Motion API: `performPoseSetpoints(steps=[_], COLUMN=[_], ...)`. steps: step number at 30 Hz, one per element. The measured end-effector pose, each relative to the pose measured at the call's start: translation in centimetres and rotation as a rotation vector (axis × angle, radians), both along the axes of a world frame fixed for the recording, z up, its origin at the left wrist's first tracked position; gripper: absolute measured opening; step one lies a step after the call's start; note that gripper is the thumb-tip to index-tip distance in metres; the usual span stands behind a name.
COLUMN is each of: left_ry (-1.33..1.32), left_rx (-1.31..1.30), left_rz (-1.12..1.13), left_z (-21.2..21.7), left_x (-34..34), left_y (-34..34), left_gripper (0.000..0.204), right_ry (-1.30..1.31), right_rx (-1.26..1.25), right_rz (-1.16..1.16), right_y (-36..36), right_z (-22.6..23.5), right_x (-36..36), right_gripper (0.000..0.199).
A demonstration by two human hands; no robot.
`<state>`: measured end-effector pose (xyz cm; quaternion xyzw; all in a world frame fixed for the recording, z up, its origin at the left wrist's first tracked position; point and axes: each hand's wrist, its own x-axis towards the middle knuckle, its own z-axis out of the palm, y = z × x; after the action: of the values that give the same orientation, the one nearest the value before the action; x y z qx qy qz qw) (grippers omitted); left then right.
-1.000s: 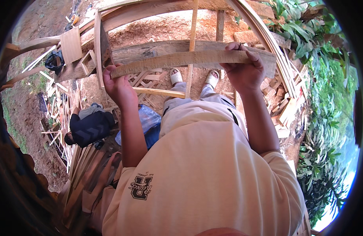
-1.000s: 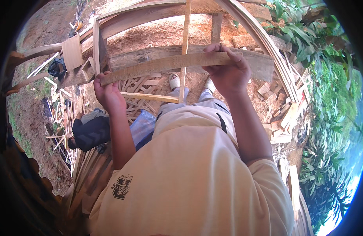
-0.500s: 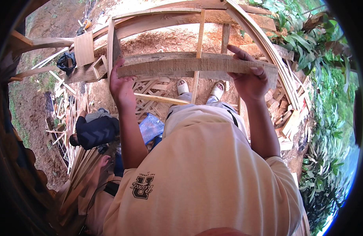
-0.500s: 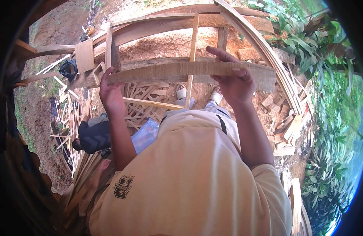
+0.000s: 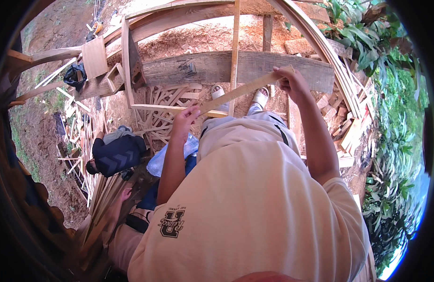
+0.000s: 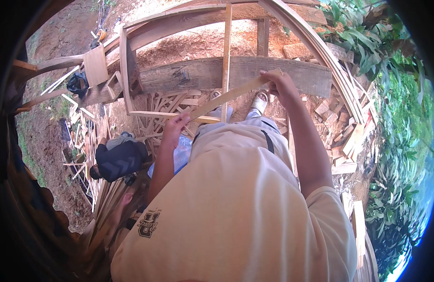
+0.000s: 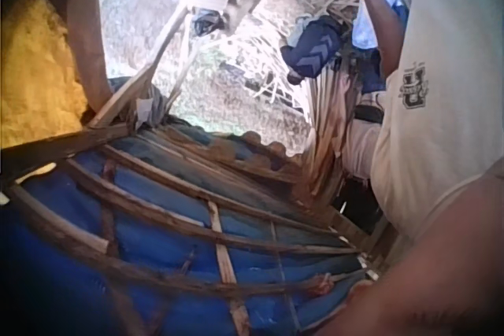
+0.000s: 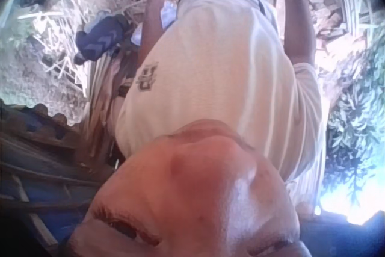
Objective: The person assembles a rectangular wooden frame by hand, fitting thin wooden slats into notches on larger corner pieces. The person repeatedly aligns and presses the pieces together to form a stable structure, occasionally adjusting the fit of the slats.
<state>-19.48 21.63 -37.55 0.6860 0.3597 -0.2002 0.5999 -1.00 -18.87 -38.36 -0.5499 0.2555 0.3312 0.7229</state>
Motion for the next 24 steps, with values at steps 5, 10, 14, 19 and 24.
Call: performPoseSetpoints(steps=[5,10,14,19,24], left_ry=[0.170,0.260,0.379,0.368,0.332], left_rx=[-0.060,-0.030,-0.077,-0.309,-0.383], left_rz=[0.024,0.022,0.157,0.388,0.456], left_z=[-4.5,-8.2,-11.0,-13.6,-13.9], left_x=[-3.4,-5.2,-6.1,-7.8,-7.2], left_y=[-4.7,-8.5,-11.1,-12.4,-12.6], left_gripper=[0.036,0.026,0.021,0.028,0.030], right_ry=[0.122,0.090,0.061,0.006,-0.052], right_rx=[0.141,-0.031,-0.146,-0.255,-0.219], right_rz=[0.111,-0.029,-0.015,-0.009,-0.011], right_y=[-0.4,2.2,4.6,8.6,9.5], right_z=[-5.4,-10.3,-13.9,-15.6,-16.6], right_x=[2.3,4.4,4.9,5.4,5.6], right_gripper=[0.037,0.029,0.026,0.028,0.028])
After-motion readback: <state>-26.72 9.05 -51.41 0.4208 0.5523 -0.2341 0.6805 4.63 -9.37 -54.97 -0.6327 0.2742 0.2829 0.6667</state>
